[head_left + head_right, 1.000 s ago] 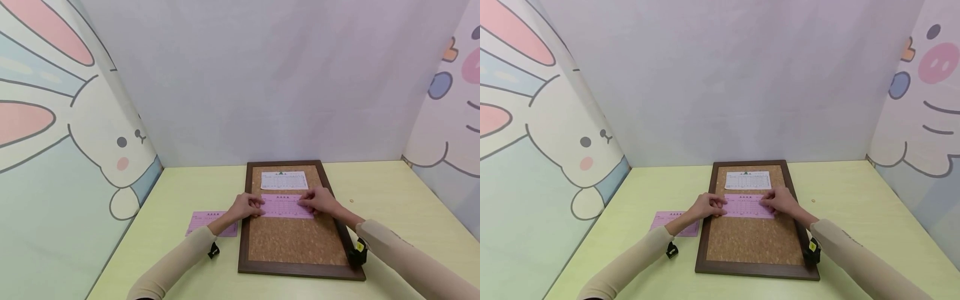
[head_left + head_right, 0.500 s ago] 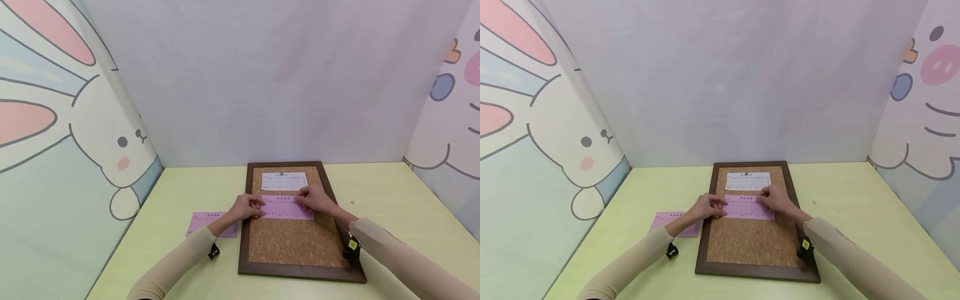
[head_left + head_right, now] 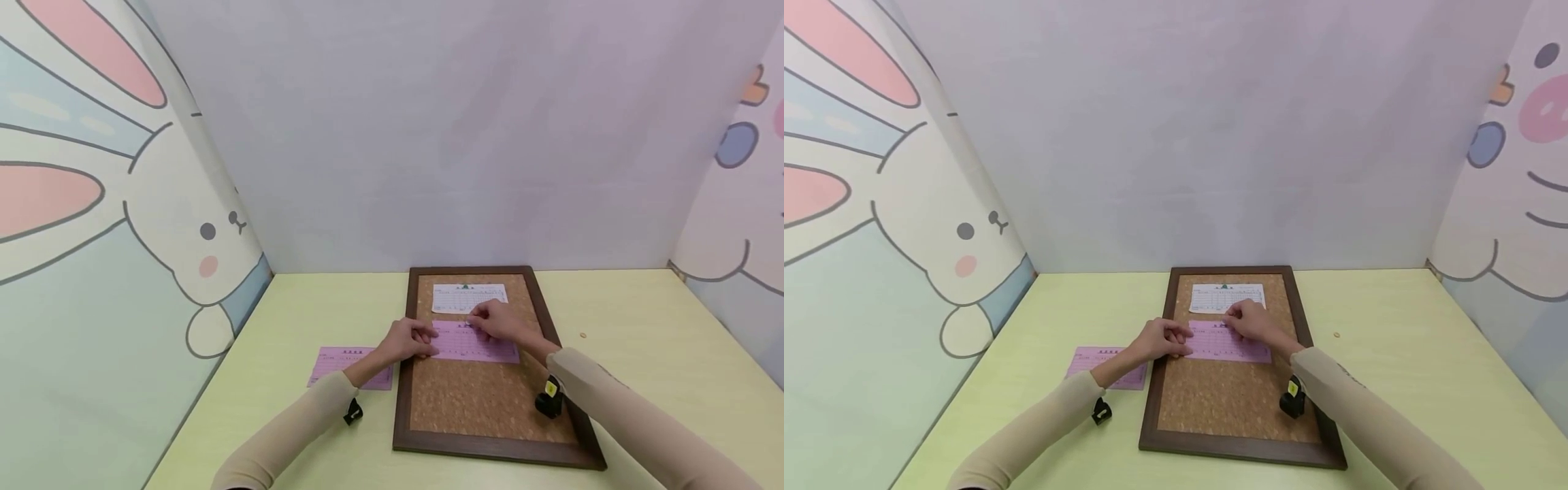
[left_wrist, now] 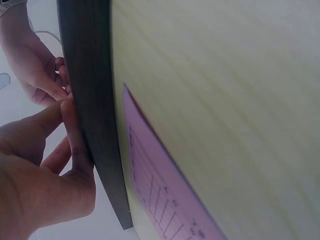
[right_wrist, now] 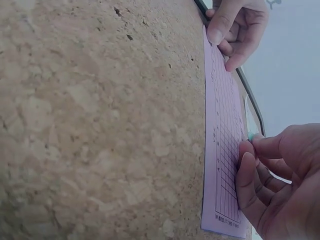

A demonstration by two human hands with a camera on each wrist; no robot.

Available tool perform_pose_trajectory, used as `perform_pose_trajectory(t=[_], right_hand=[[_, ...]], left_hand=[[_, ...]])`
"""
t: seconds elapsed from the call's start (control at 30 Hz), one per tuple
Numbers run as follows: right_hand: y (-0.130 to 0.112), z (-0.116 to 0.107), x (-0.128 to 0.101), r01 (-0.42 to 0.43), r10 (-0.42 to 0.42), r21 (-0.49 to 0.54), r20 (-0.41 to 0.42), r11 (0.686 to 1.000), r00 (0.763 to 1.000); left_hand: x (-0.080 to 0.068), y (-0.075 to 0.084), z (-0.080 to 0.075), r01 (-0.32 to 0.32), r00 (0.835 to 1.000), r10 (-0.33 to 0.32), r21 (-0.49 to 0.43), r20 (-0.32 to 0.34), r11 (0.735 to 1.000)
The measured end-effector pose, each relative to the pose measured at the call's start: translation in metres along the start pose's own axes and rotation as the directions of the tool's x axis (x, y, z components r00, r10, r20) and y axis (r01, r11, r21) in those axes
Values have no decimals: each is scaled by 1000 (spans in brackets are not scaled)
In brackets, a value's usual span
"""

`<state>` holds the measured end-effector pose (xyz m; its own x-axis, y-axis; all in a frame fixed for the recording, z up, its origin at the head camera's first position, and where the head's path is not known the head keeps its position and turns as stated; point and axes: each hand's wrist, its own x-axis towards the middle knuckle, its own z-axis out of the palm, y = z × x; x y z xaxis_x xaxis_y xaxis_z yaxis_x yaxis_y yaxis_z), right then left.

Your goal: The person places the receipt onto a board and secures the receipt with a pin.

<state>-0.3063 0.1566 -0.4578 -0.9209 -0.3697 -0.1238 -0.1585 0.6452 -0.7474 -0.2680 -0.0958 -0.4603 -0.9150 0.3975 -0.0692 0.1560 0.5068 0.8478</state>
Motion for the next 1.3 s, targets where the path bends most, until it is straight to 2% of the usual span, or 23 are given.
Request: perform_pose_trajectory(t=[0.63,1.3], right_hand=[[1,-2,4,-56,54,38,35,998,998],[-4,0,3,-63,63,3,38,998,997]], left_hand=[[3,-2,0,-6,1000,6,-9,7,1000],[3,0,1,2,1000,-2,-10,-2,1000]])
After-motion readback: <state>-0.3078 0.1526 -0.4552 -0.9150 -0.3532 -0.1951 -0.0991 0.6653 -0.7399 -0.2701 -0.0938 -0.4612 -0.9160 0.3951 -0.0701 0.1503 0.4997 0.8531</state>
